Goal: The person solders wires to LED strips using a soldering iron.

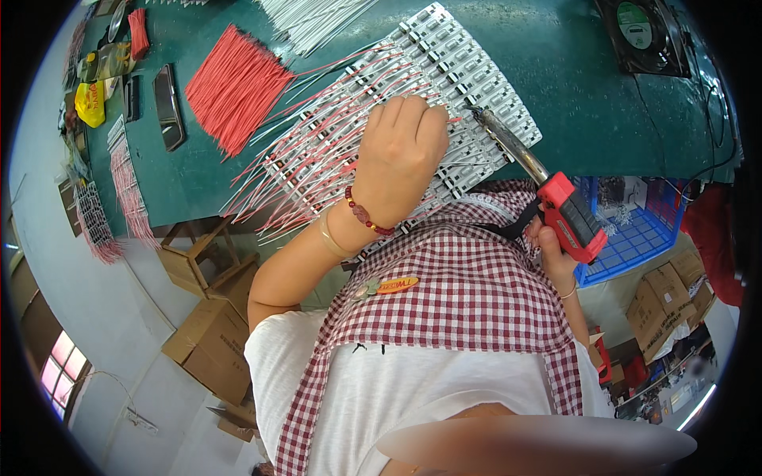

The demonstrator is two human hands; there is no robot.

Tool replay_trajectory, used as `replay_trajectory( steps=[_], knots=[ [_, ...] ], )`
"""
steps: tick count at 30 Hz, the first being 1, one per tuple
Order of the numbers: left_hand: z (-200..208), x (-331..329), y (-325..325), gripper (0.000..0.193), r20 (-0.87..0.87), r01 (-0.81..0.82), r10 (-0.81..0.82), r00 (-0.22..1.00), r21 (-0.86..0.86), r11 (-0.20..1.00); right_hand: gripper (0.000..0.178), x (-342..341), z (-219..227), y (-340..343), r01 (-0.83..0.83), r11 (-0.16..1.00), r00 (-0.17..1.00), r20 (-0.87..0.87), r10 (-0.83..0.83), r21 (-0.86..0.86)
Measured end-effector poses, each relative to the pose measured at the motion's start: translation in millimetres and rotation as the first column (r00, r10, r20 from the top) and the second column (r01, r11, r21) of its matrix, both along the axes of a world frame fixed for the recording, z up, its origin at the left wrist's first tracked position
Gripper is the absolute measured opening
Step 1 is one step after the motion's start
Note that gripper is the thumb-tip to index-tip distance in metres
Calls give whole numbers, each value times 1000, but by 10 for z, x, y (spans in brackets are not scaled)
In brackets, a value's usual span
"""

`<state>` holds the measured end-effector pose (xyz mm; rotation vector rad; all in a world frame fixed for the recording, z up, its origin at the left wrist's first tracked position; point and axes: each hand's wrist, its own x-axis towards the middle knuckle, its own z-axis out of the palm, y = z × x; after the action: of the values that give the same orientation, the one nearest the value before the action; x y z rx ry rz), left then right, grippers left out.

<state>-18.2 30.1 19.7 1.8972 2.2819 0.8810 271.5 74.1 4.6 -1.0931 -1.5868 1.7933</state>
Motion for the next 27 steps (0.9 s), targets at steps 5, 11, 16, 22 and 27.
replay_trajectory(
  steps=[5,11,16,22,27],
  knots=[
    [62,-31,-32,14,174,10,-16,985,34,999,43,-5,-8,2,-52,997,998,32,50,50],
    [26,-52,-36,15,5,90,-91,996,71,993,44,-93,70,35,-38,999,999,1,38,5],
    [-5,-20,-65,24,-76,120,-119,990,10,993,28,8,-45,-7,-10,1000,999,-43,8,-24],
    [-32,-8,-65,28,-79,146,-144,986,17,989,28,23,-32,0,4,995,1000,-19,-6,-99],
    [-29,9,-40,28,-67,132,-130,989,13,991,23,59,-90,12,-5,999,996,90,1,47]
  ],
)
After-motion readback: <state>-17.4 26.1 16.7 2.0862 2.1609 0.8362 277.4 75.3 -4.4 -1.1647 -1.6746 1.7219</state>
